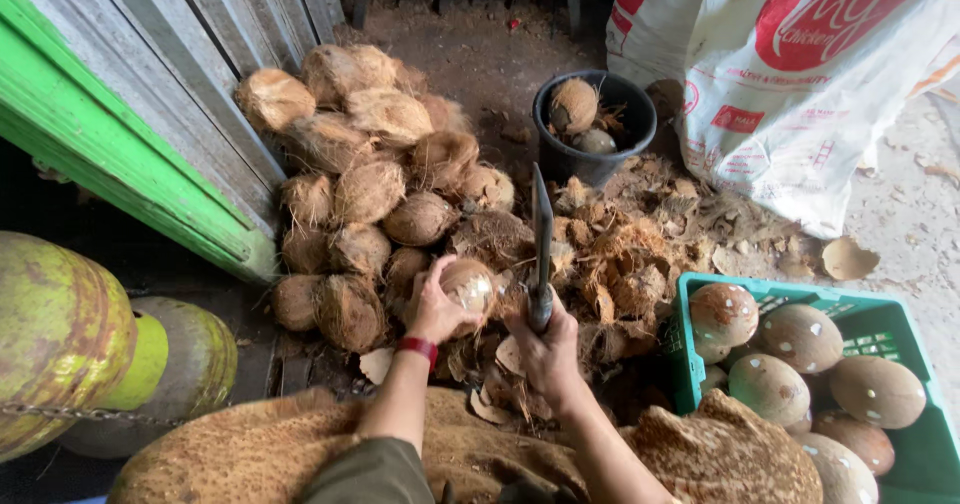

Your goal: The person sits on the ground and husks coconuts one at a time, holding each coconut in one hand and chopping off the fibrous husk with a machete. Husked coconuts are placed into a green plastic crate, and discarded husks pile on the ground.

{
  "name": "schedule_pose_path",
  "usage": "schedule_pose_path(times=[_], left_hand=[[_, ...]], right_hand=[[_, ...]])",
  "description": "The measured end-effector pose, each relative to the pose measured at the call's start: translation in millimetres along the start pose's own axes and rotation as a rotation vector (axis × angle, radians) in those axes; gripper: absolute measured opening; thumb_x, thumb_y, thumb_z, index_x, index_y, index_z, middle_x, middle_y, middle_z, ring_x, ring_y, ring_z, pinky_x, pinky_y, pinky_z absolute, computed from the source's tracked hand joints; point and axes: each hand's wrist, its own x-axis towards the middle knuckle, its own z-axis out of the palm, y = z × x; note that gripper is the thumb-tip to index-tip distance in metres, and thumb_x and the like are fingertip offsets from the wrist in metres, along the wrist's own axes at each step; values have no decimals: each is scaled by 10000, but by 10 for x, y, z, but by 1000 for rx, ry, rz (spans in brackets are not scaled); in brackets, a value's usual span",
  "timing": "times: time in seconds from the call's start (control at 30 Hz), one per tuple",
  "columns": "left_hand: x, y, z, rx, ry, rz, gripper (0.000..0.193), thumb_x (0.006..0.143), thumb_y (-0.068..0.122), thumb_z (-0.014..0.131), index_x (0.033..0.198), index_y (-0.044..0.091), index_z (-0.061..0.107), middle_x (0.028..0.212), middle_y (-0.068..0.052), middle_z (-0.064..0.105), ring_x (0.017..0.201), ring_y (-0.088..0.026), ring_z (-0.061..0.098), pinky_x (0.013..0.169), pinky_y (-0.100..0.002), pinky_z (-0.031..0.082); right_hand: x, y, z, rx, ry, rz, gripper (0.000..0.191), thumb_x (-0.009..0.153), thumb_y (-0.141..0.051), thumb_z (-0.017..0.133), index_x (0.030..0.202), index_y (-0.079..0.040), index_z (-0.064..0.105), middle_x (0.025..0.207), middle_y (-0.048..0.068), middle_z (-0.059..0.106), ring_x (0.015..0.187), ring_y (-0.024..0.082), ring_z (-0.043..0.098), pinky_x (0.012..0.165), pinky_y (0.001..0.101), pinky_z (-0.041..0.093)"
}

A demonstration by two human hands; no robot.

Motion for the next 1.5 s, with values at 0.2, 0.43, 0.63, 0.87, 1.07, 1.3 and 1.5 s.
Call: schedule_pose_path(times=[0.2, 0.43, 0.63, 0.87, 1.07, 1.3, 1.5], left_hand=[[-18, 6, 27, 172, 2, -62, 1104, 475, 161, 981, 1403, 365, 417, 1393, -110, 470, 1229, -315, 570, 995, -511, 572], [9, -62, 123, -223, 120, 293, 1086, 405, 95, 996, 1319, 242, 429, 1324, -115, 557, 1266, -329, 534, 1069, -527, 477], [-93, 22, 77, 134, 46, -153, 1090, 488, 168, 957, 1395, 350, 379, 1391, -92, 443, 1228, -315, 558, 969, -533, 585], [-129, -213, -182, 33, 53, -21, 1212, 405, 205, 1026, 1404, 322, 350, 1386, -131, 430, 1242, -332, 540, 1007, -547, 534], [-149, 15, -121, 208, 26, -150, 1238, 424, 235, 1016, 1454, 404, 350, 1462, -133, 386, 1303, -371, 501, 1033, -567, 510], [-166, 270, 23, 403, 52, -103, 1216, 423, 258, 1032, 1427, 391, 361, 1536, -193, 275, 1323, -449, 432, 963, -585, 533], [-130, -120, -95, 141, 124, 35, 1175, 358, 252, 1012, 1362, 366, 413, 1332, -121, 471, 1207, -327, 580, 981, -515, 567]], right_hand=[[-77, 285, 284, 3, -189, 803, 206, 885, 28, 491, 1023, -91, 587, 651, 66, 612, 465, 178, 507, 377, 317, 424], [-71, -33, 89, -88, -206, 329, 126, 821, 47, 608, 919, -31, 595, 649, 26, 557, 509, 117, 493, 415, 280, 420], [-133, 393, 221, -77, -126, 645, 214, 825, 58, 540, 959, -107, 562, 693, 17, 563, 515, 114, 509, 429, 288, 492], [-122, 598, 50, -28, -261, 863, 78, 866, 6, 628, 867, -41, 565, 680, 77, 573, 478, 159, 487, 398, 317, 427], [18, 98, 22, 104, -144, 327, 147, 877, 8, 645, 842, -74, 529, 642, 55, 549, 454, 134, 460, 361, 297, 388], [-147, 594, 303, 79, -192, 871, 129, 823, 69, 576, 923, -11, 599, 632, 60, 606, 430, 147, 510, 368, 301, 444], [-87, 607, 210, 155, -250, 916, 63, 824, 17, 620, 877, -14, 604, 578, 57, 579, 394, 146, 491, 347, 309, 419]])
